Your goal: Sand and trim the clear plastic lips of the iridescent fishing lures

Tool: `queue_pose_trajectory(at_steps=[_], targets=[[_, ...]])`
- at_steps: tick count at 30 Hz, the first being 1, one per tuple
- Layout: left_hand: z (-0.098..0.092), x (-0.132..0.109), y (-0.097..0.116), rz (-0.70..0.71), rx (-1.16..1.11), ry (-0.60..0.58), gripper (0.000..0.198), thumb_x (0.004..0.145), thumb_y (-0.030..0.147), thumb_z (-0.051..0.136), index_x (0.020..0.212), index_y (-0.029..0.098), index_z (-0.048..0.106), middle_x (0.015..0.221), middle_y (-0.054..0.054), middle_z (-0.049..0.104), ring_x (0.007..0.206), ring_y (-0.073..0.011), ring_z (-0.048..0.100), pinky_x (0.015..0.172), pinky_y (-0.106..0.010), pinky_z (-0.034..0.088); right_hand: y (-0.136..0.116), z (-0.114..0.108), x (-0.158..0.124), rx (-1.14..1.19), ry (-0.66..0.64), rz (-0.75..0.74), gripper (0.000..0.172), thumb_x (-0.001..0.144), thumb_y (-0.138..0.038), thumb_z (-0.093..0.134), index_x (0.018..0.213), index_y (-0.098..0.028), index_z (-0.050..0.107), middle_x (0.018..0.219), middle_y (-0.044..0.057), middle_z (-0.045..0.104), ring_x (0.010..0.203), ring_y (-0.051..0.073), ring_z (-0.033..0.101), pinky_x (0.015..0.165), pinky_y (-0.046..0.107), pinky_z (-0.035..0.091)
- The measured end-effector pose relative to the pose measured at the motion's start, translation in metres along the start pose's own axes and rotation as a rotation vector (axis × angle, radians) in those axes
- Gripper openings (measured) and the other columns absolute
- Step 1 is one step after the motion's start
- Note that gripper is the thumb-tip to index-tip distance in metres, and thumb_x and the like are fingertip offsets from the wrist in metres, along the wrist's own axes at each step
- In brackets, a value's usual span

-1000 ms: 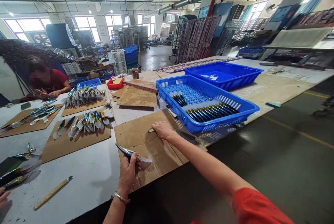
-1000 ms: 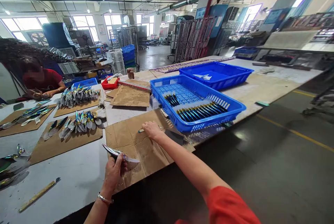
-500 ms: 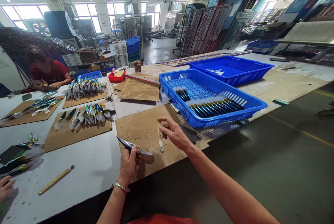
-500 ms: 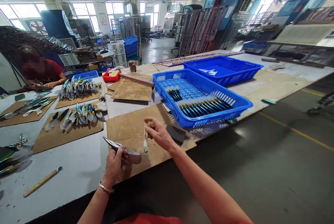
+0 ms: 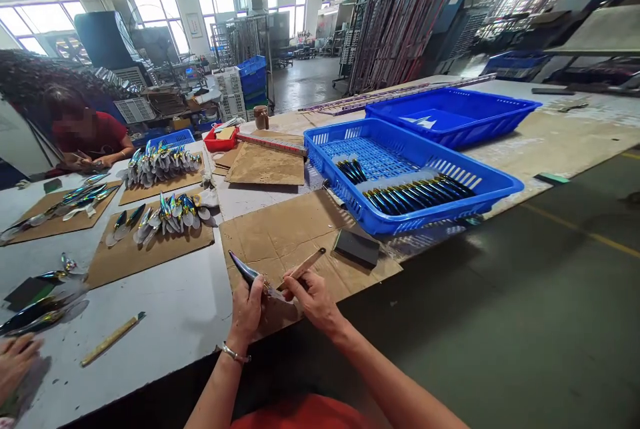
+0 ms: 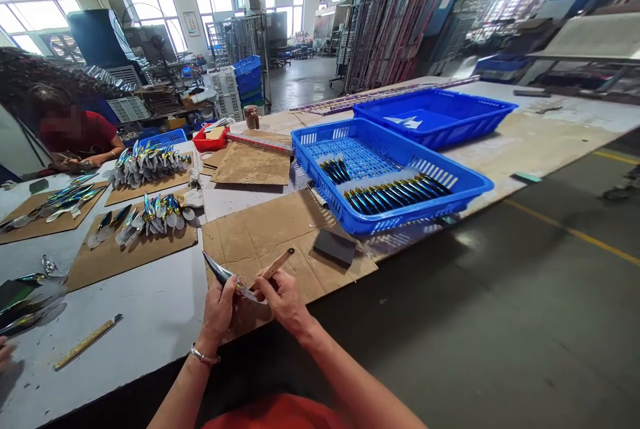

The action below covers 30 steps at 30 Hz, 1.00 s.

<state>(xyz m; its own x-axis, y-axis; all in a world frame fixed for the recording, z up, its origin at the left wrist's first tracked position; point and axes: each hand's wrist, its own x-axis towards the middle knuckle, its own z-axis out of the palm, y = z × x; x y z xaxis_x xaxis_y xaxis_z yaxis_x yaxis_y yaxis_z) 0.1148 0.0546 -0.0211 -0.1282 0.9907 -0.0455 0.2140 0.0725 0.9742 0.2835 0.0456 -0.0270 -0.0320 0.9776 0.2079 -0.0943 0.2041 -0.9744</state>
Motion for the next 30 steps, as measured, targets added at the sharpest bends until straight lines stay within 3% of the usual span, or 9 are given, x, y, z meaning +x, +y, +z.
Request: queue_pose_trajectory(at_steps=[4,9,12,19,25,30], targets=[[0.001,-0.001,0.001,-0.013,-0.027,-0.01,0.04,0.084,0.057,0.061,0.07,0.02,0.058,0.057,0.0,0.058,0.05,-0.0137,0.051,0.048,-0.024,0.039,0.008,0.002,-0.001,-0.041,-0.052,-0.021,0.035,0.096,-0.057,0.065,0.097,-0.021,0.064,0.082,0.005,0.068,0.07,0.023,0.07,0.067,0.033,0.06],[0.001,-0.001,0.001,0.019,-0.017,-0.027,0.041,0.085,0.057,0.059,0.067,0.021,0.057,0.056,0.0,0.056,0.05,-0.0134,0.049,0.048,-0.025,0.038,0.008,0.0,0.001,-0.163,-0.104,-0.099,0.031,0.098,-0.052,0.063,0.092,-0.021,0.068,0.086,0.006,0.069,0.076,0.022,0.068,0.068,0.032,0.056],[0.001,0.0,-0.004,0.038,0.008,-0.009,0.039,0.086,0.056,0.058,0.072,0.02,0.059,0.06,-0.001,0.058,0.054,-0.0143,0.05,0.051,-0.026,0.04,0.007,-0.001,0.005,-0.255,-0.12,-0.163,0.032,0.099,-0.051,0.061,0.092,-0.021,0.07,0.089,0.007,0.071,0.081,0.023,0.067,0.073,0.032,0.054],[-0.001,0.0,-0.012,0.083,0.039,-0.011,0.038,0.087,0.054,0.059,0.076,0.019,0.065,0.072,-0.004,0.064,0.067,-0.0174,0.054,0.064,-0.028,0.043,0.006,-0.002,0.012,-0.262,-0.303,-0.167,0.029,0.104,-0.043,0.053,0.104,-0.021,0.074,0.099,0.006,0.073,0.089,0.023,0.069,0.08,0.032,0.053],[-0.001,-0.001,-0.009,0.064,0.024,0.016,0.035,0.082,0.053,0.063,0.08,0.018,0.067,0.077,-0.005,0.067,0.072,-0.0199,0.057,0.069,-0.03,0.043,0.007,-0.004,0.016,-0.377,-0.334,-0.229,0.03,0.106,-0.04,0.049,0.103,-0.02,0.07,0.1,0.008,0.07,0.092,0.023,0.066,0.084,0.033,0.052],[0.0,-0.005,-0.004,0.062,0.052,0.01,0.034,0.083,0.052,0.062,0.076,0.02,0.064,0.073,-0.005,0.065,0.069,-0.0207,0.055,0.068,-0.032,0.042,0.015,-0.001,0.013,-0.449,-0.29,-0.297,0.033,0.107,-0.042,0.046,0.098,-0.02,0.069,0.096,0.01,0.069,0.088,0.024,0.065,0.08,0.034,0.052]])
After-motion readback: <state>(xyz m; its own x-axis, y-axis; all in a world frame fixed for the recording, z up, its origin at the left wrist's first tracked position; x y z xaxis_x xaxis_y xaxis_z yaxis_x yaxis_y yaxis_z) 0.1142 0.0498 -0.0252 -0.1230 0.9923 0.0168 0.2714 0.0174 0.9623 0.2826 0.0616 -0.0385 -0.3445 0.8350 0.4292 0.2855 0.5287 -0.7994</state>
